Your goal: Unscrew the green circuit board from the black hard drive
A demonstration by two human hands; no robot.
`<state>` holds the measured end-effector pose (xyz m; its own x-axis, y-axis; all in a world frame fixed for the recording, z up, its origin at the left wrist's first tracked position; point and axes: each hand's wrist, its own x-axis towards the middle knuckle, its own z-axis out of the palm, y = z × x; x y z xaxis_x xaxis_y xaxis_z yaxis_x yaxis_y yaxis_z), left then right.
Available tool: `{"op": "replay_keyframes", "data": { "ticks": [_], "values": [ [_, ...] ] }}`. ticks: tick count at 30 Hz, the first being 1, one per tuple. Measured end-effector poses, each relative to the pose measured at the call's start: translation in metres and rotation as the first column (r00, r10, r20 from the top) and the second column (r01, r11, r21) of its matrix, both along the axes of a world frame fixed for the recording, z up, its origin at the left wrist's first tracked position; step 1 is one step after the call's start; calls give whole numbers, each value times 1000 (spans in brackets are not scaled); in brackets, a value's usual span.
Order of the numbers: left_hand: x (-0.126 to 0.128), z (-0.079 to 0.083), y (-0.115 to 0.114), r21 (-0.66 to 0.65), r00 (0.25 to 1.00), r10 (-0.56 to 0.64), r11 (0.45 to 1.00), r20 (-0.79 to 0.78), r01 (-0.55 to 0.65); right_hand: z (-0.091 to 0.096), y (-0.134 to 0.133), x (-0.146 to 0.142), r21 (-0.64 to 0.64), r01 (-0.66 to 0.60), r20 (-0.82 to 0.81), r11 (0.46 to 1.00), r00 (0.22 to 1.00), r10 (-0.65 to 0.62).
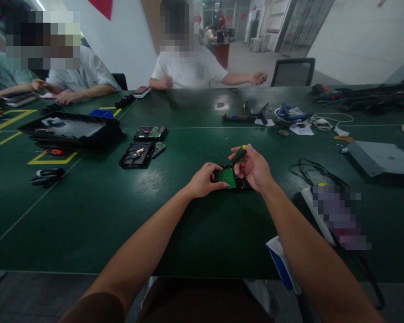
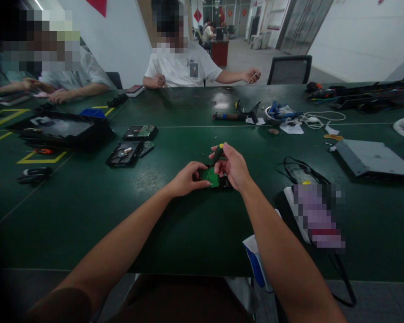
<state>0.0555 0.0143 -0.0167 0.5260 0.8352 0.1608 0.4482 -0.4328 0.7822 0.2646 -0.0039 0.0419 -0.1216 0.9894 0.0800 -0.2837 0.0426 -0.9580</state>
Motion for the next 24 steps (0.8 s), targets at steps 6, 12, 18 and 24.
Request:
{"op": "replay_keyframes", "data": {
  "ticks": [6, 12, 18, 24],
  "values": [
    [0, 0, 0, 2, 1000, -2, 1000, 2, 2, 3, -2, 2, 41, -1, 35, 999, 999, 0],
    [0, 2, -1, 2, 1000, -1, 1000, -13, 1, 1, -1, 2, 37, -26, 4, 999, 1000, 26],
    [0, 3, -1, -3, 1000, 3, 1000, -15, -3, -1, 2, 3, -11, -39, -39, 999, 999, 39],
    [0, 1, 0, -10, 1000, 0, 1000, -10, 0, 2, -2, 3, 33, -4, 23, 999, 1000, 3]
  ]
}}
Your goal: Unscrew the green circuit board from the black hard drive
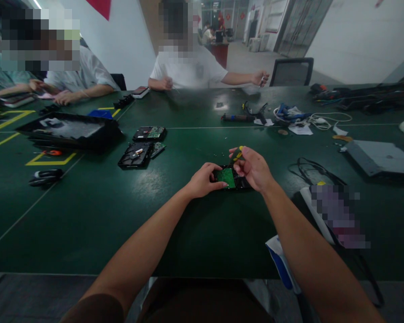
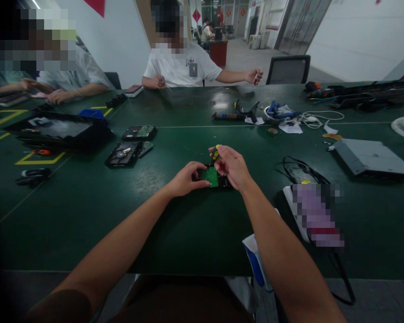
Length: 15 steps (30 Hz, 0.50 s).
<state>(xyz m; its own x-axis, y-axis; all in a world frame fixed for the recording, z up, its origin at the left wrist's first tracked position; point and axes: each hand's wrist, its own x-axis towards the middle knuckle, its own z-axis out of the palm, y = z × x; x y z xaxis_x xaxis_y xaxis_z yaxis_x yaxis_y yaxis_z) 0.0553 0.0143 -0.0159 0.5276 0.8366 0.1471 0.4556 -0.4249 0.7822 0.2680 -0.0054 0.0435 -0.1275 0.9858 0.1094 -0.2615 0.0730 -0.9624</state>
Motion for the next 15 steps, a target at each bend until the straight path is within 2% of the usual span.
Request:
{"op": "replay_keyframes", "data": {
  "ticks": [10, 15],
  "values": [
    [1, -1, -1, 6, 1000, -1, 1000, 6, 1, -6, 4, 1, -17, -42, -69, 999, 997, 41],
    [0, -2, -1, 13, 1000, 2, 1000, 5, -2, -3, 1, 1, 0, -39, -23, 999, 999, 39]
  ]
}}
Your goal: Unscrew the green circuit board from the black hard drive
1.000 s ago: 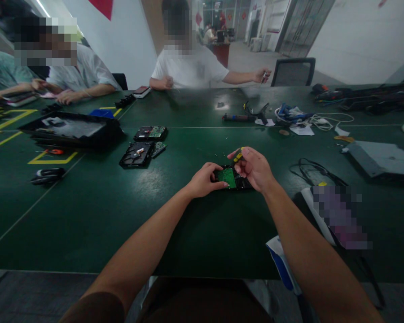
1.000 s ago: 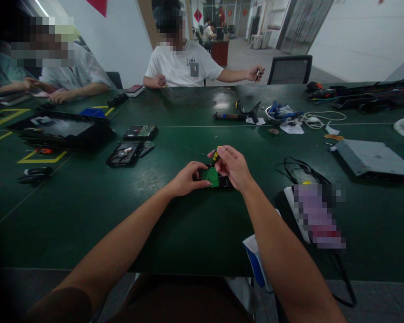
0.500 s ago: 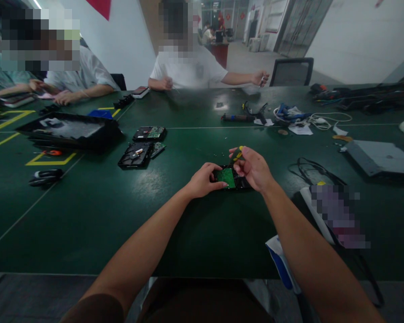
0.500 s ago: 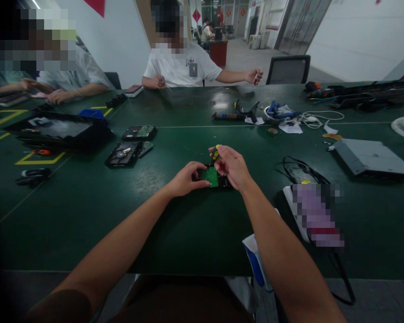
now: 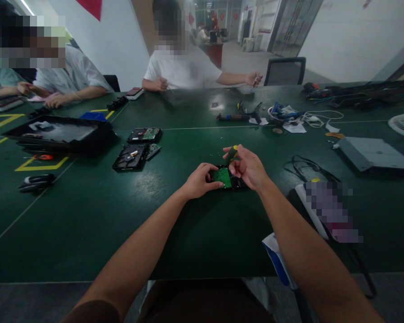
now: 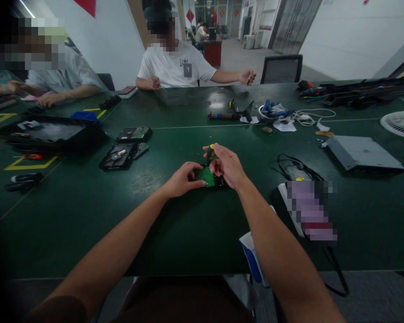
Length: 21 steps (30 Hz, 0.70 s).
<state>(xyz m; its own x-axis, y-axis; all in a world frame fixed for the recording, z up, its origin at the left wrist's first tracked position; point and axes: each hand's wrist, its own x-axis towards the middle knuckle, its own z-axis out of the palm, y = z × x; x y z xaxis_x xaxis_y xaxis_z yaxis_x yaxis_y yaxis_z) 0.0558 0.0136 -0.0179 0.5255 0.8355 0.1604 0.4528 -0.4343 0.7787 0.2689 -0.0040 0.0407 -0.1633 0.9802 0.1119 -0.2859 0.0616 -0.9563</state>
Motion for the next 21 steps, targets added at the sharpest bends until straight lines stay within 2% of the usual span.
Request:
{"op": "replay_keyframes", "data": {
  "ticks": [4, 10, 21],
  "values": [
    [-1, 0, 1, -7, 1000, -3, 1000, 1, 3, 3, -3, 1, 20, 20, 38, 1000, 999, -21],
    [-1, 1, 1, -13, 1000, 3, 1000, -10, -4, 2, -1, 0, 6, 13, -35, 1000, 999, -13],
    [0, 0, 1, -8, 1000, -1, 1000, 4, 1, 1, 0, 0, -4, 49, -13, 999, 999, -49]
  ]
}}
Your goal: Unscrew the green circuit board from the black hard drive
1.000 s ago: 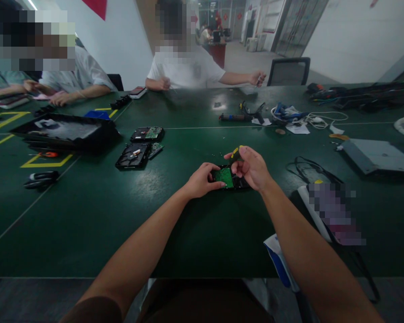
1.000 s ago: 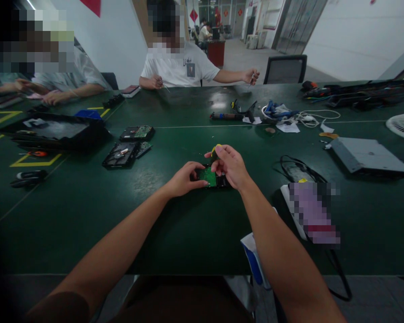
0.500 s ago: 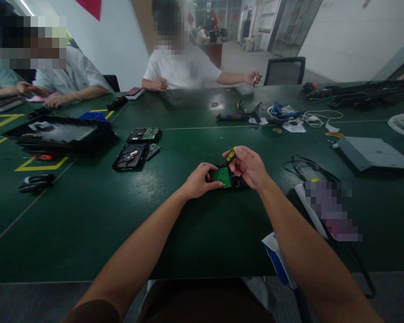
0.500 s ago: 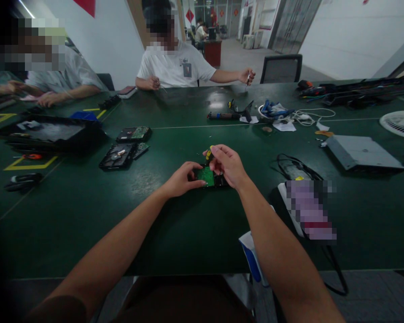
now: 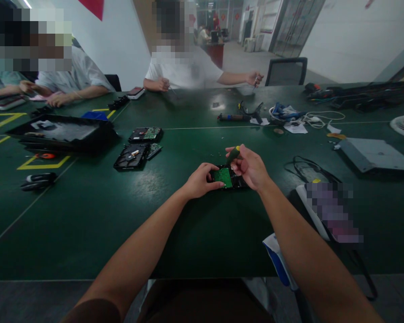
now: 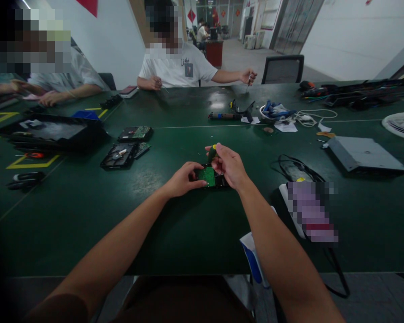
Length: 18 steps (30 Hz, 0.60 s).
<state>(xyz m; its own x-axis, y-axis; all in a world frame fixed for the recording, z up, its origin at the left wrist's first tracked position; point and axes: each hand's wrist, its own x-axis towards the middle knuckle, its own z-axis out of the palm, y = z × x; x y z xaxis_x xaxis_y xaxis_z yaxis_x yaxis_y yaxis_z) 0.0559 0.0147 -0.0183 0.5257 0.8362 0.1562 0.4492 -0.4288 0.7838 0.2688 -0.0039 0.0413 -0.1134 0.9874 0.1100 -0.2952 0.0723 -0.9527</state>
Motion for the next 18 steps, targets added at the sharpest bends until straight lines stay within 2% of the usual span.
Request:
{"op": "replay_keyframes", "data": {
  "ticks": [18],
  "values": [
    [0, -1, 0, -5, 1000, 0, 1000, 9, 0, -2, 4, 3, 2, 34, -28, 999, 999, -33]
  ]
}}
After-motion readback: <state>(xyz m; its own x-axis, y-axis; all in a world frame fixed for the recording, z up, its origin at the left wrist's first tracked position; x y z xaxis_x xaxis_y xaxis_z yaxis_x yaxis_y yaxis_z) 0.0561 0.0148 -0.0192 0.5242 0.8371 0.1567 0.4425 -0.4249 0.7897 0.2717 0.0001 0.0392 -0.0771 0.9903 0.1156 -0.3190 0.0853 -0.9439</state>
